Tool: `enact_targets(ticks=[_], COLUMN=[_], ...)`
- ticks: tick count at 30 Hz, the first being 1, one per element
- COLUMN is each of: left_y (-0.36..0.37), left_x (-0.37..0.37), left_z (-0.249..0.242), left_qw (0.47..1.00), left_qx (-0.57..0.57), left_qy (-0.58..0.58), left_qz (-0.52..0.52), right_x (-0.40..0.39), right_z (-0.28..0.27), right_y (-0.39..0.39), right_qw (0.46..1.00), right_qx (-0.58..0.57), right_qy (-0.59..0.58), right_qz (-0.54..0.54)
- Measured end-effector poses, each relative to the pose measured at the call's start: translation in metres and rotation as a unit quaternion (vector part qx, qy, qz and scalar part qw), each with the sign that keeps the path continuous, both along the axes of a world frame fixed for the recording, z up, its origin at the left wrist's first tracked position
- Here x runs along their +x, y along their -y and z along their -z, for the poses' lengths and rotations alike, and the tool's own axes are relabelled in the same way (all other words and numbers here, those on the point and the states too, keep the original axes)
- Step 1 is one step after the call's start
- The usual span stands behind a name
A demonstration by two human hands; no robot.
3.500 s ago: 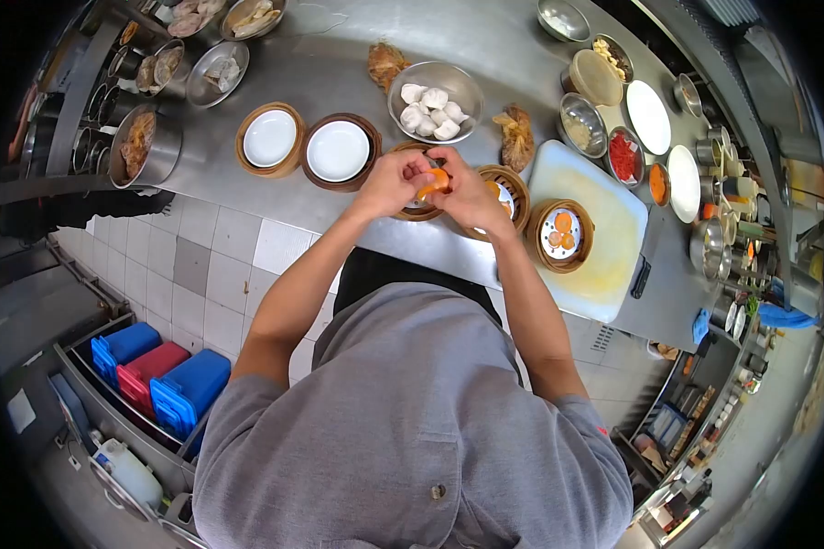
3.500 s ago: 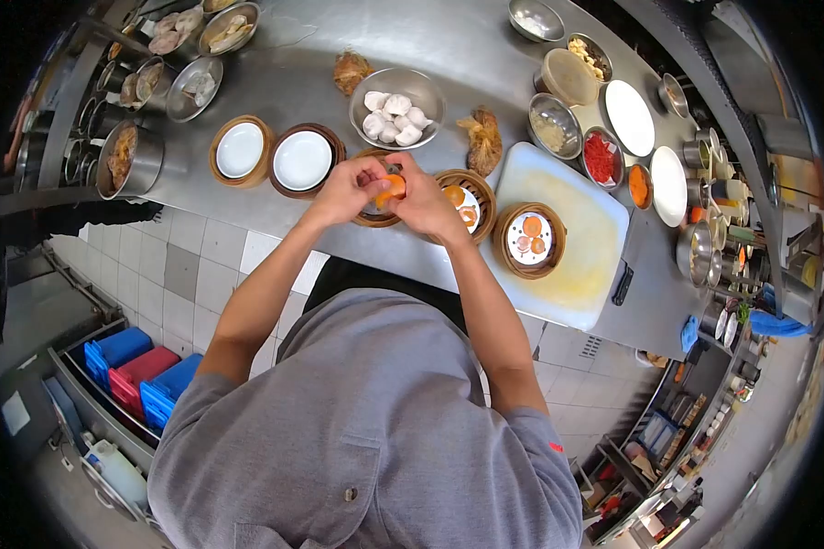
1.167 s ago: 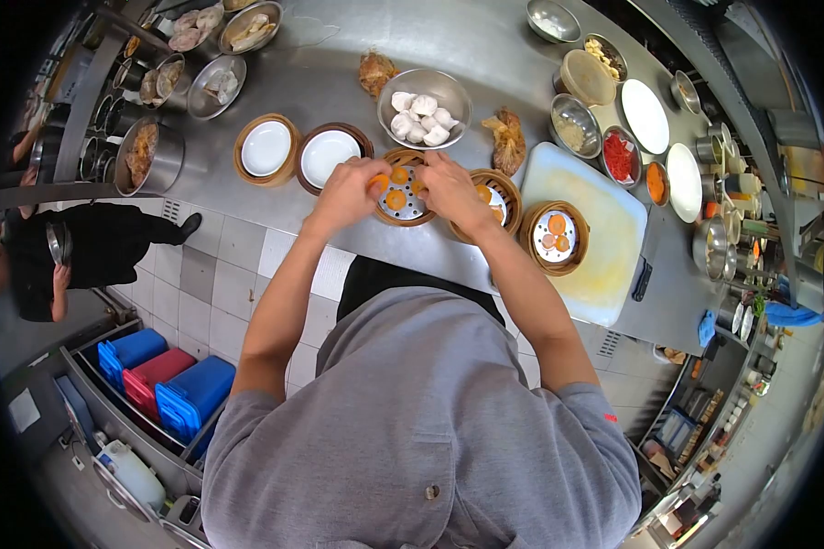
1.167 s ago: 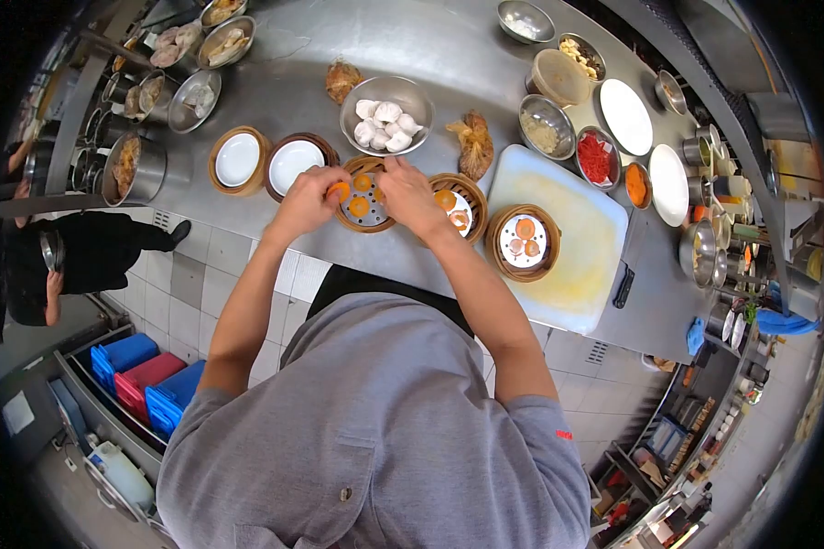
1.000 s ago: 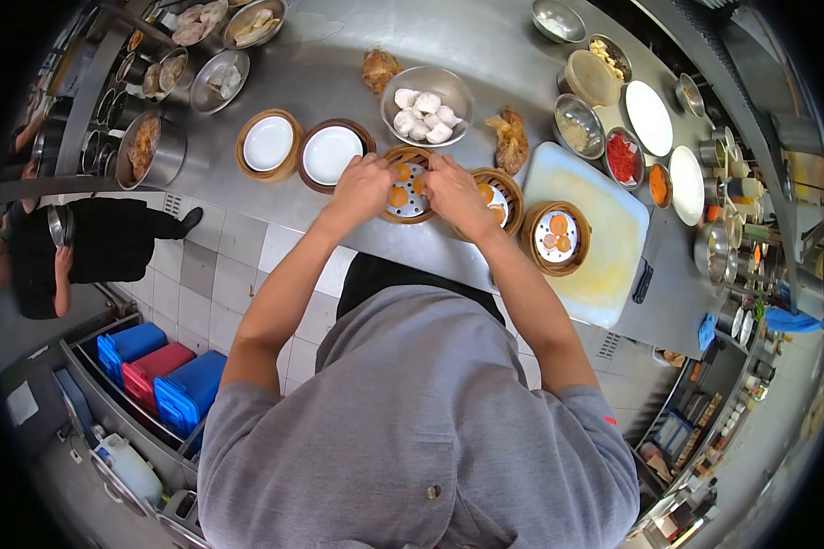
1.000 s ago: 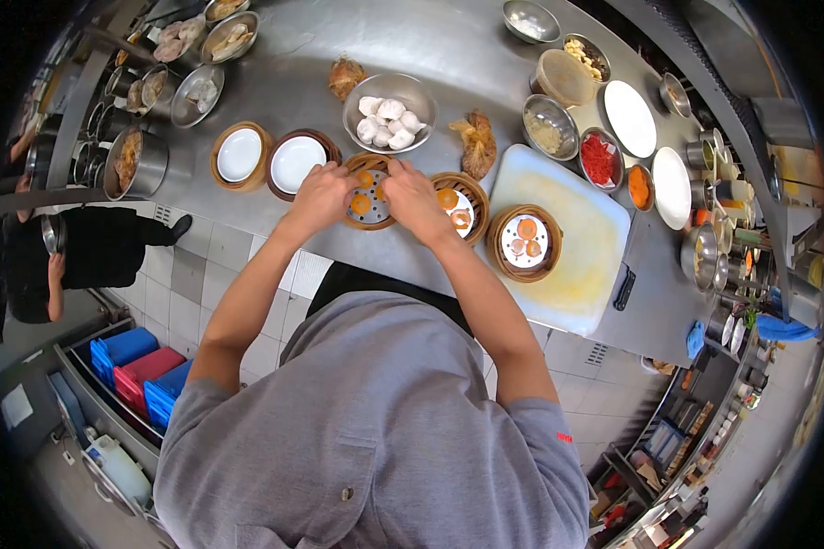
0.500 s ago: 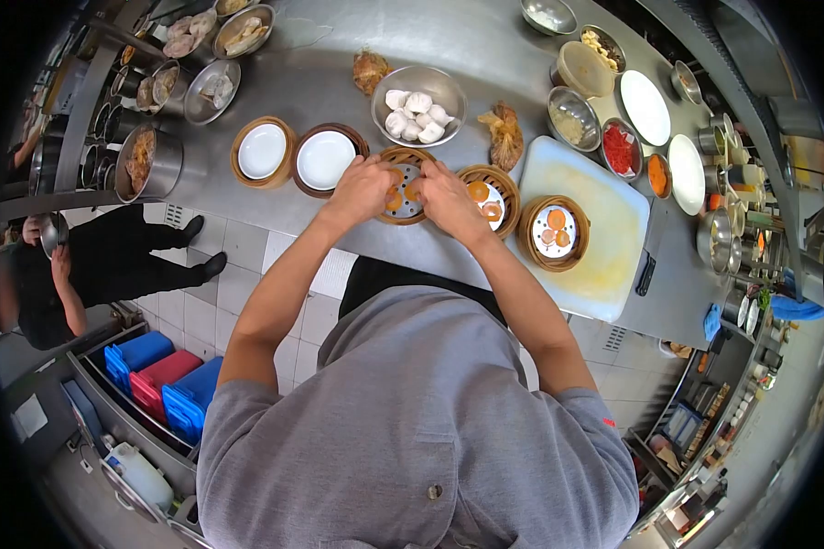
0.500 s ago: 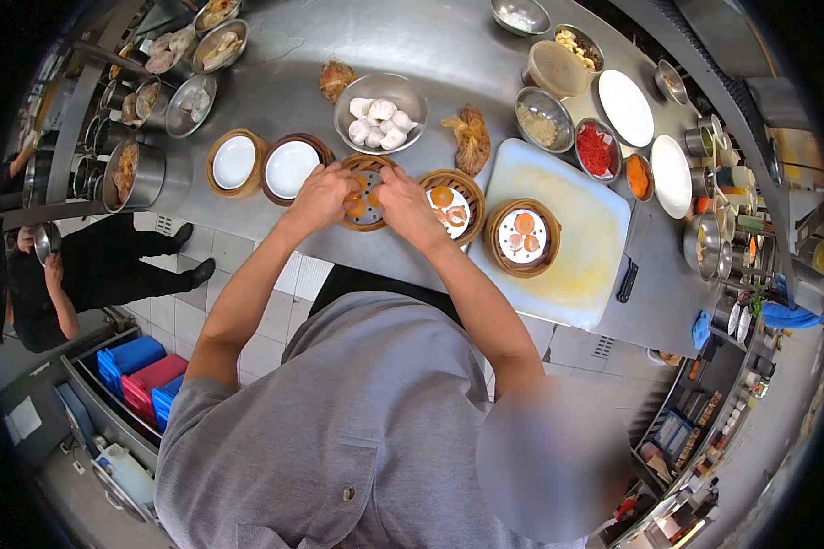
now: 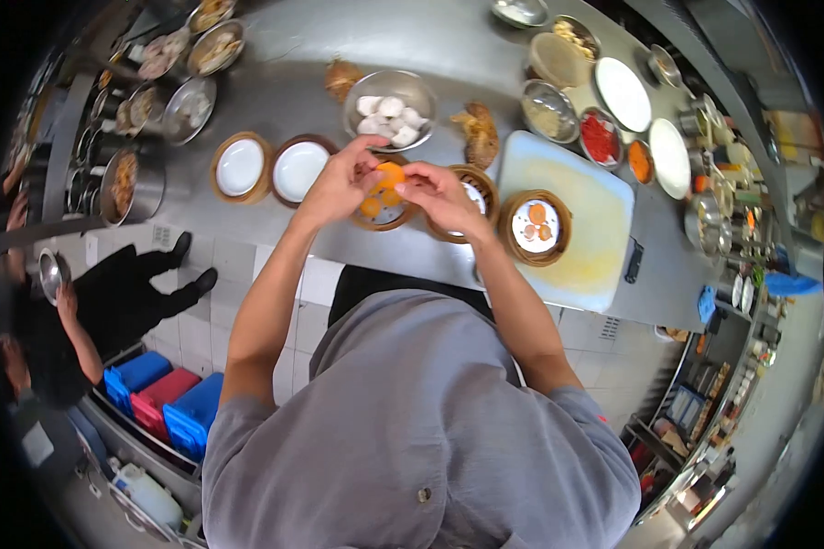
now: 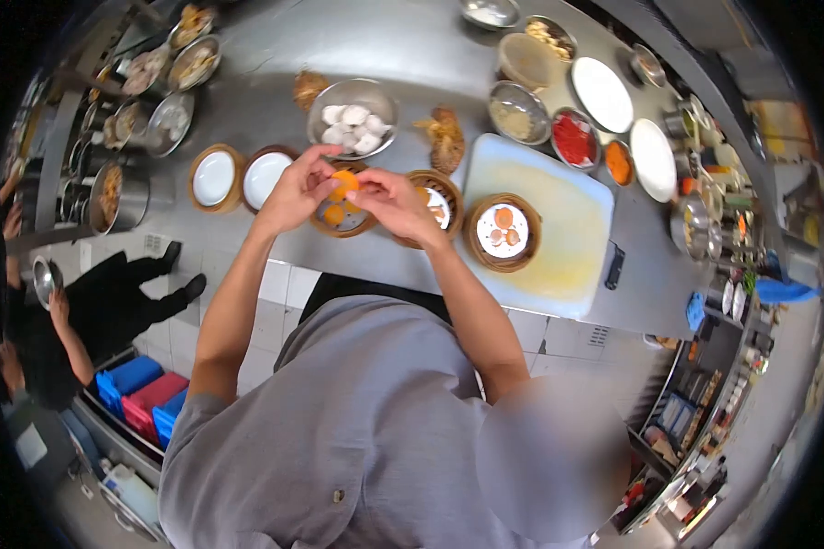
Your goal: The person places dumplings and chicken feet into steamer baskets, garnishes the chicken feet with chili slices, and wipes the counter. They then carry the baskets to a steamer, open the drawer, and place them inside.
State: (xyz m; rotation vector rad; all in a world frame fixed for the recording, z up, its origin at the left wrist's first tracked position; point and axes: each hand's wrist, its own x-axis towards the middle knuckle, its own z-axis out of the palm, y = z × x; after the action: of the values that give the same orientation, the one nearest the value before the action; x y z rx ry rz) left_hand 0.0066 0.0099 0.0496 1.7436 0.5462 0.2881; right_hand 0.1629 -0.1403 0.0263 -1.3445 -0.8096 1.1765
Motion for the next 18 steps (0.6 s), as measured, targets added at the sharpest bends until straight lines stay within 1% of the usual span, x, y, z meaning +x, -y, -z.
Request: enact_targets(ticks=[2, 3, 4, 5, 6, 8, 9, 10, 11, 12, 14, 15, 16, 17, 18], left_y=[0.01, 0.015, 0.024, 0.033, 0.042, 0.054, 0.056, 0.055, 0.056, 0.057, 0.057, 0.059, 0.061, 0.065, 0.069], left_x=[0.009, 0.012, 0.016, 0.019, 0.02, 0.014, 0.006, -0.004, -0.015, -0.026, -0.052, -0.059, -0.063, -0.069, -0.075], left_z=[0.0, 0.005, 0.003, -0.002, 0.001, 0.012, 0.007, 0.003, 0.006, 0.011, 0.024, 0.031, 0.037, 0.043, 0.048], left_qw=[1.0, 1.0, 0.999, 0.999, 0.999, 0.994, 0.987, 0.978, 0.969, 0.958, 0.951, 0.946, 0.942, 0.938, 0.932], left_qx=[0.011, 0.008, 0.005, -0.007, 0.032, 0.11, 0.157, 0.205, 0.242, 0.279, 0.28, 0.281, 0.289, 0.295, 0.302], left_qy=[-0.022, -0.026, -0.031, -0.04, -0.023, 0.013, -0.003, -0.02, -0.023, -0.027, -0.077, -0.105, -0.105, -0.106, -0.109], left_qz=[0.002, 0.005, 0.008, 0.011, 0.0, -0.026, -0.021, -0.017, -0.042, -0.067, -0.104, -0.125, -0.136, -0.15, -0.165], right_x=[0.003, 0.007, 0.008, 0.013, 0.02, 0.039, 0.052, 0.071, 0.096, 0.126, 0.192, 0.229, 0.265, 0.298, 0.345], right_z=[0.01, 0.016, 0.007, 0.012, 0.015, 0.012, 0.009, 0.007, 0.006, 0.006, 0.004, 0.009, 0.018, 0.023, 0.044], right_y=[0.005, 0.009, 0.013, 0.018, 0.024, 0.04, 0.051, 0.063, 0.078, 0.094, 0.134, 0.154, 0.174, 0.19, 0.215], right_qw=[0.999, 0.997, 0.995, 0.994, 0.993, 0.985, 0.98, 0.967, 0.951, 0.936, 0.891, 0.853, 0.826, 0.817, 0.782], right_qx=[0.023, 0.019, 0.027, 0.021, 0.014, 0.019, 0.022, 0.009, -0.005, 0.017, 0.004, -0.019, 0.013, 0.049, 0.041], right_qy=[0.004, 0.062, 0.071, 0.078, 0.085, 0.097, 0.103, 0.134, 0.164, 0.165, 0.227, 0.29, 0.317, 0.264, 0.327], right_qz=[0.033, 0.041, 0.064, 0.072, 0.08, 0.139, 0.168, 0.215, 0.261, 0.31, 0.394, 0.434, 0.465, 0.511, 0.529])
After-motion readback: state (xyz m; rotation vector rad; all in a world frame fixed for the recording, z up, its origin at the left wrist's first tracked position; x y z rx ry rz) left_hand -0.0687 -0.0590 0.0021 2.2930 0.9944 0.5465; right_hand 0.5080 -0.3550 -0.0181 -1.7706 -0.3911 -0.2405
